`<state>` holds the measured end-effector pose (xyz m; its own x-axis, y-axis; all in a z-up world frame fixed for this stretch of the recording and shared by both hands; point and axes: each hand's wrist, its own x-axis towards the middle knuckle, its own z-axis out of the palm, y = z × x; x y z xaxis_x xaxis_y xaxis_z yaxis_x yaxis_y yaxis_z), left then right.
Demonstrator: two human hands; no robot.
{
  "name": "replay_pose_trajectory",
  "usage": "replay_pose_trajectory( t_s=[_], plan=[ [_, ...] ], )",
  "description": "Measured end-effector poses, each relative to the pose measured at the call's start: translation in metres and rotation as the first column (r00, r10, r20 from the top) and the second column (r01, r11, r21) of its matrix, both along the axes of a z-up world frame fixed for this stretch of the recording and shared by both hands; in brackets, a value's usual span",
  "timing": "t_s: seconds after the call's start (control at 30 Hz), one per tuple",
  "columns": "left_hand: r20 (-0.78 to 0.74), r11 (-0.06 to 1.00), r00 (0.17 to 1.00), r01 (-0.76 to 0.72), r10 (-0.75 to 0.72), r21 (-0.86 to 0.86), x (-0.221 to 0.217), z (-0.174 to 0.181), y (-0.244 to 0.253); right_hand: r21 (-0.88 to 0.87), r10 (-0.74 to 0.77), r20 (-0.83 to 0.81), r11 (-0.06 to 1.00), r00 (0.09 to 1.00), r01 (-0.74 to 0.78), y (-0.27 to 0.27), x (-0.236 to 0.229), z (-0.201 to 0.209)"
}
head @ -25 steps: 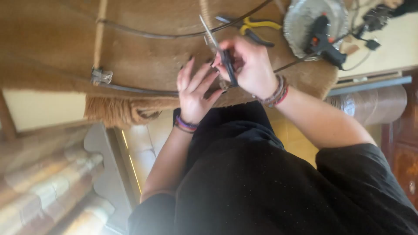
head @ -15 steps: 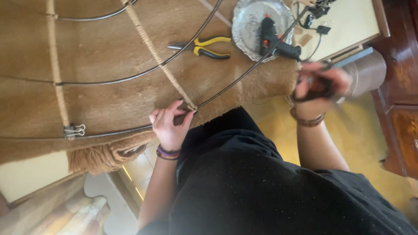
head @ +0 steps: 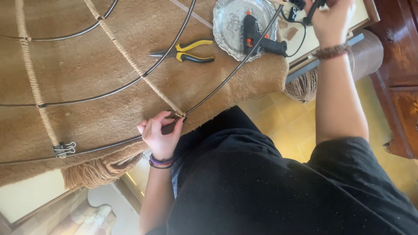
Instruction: Attaching rope to a metal wire frame using a hot glue gun and scissors for decoration or assembly.
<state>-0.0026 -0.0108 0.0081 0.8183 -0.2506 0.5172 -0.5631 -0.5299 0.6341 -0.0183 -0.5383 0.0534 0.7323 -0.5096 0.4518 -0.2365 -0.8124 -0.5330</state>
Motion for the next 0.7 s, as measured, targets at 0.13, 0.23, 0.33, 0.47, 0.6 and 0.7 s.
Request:
replay_pose_trajectory(
  t_s=[0.13,0.23,0.33,0.47,0.6,0.7],
  plan=[
    [0.018,1.000,1.000,0.023,-0.023,0.010,0.000,0.004,0.001,0.081,0.073,-0.276,0.995,0.958,-0.053,0.066,-0.053,0.050],
    [0.015,1.000,1.000,0.022,-0.022,0.012,0.001,0.005,0.001,0.048,0.158,-0.456,0.987,0.876,-0.154,0.108,-0.093,0.048],
    [-0.002,1.000,1.000,0.018,-0.018,0.009,0.000,0.006,0.002,0.018,0.163,-0.640,0.980,0.751,-0.198,0.160,-0.097,0.040],
    [-0.009,1.000,1.000,0.019,-0.019,-0.025,0.001,0.003,0.001,0.028,0.303,-0.606,0.932,0.735,-0.361,0.213,-0.076,0.016],
    [0.013,0.995,1.000,-0.013,0.015,-0.103,0.002,0.005,0.000,-0.120,0.380,-0.545,0.847,0.747,-0.518,0.228,-0.056,0.003],
    [0.002,0.992,1.000,-0.023,0.023,-0.122,0.003,0.007,-0.001,-0.363,0.359,-0.558,0.704,0.748,-0.610,0.236,-0.043,0.043]
  ],
)
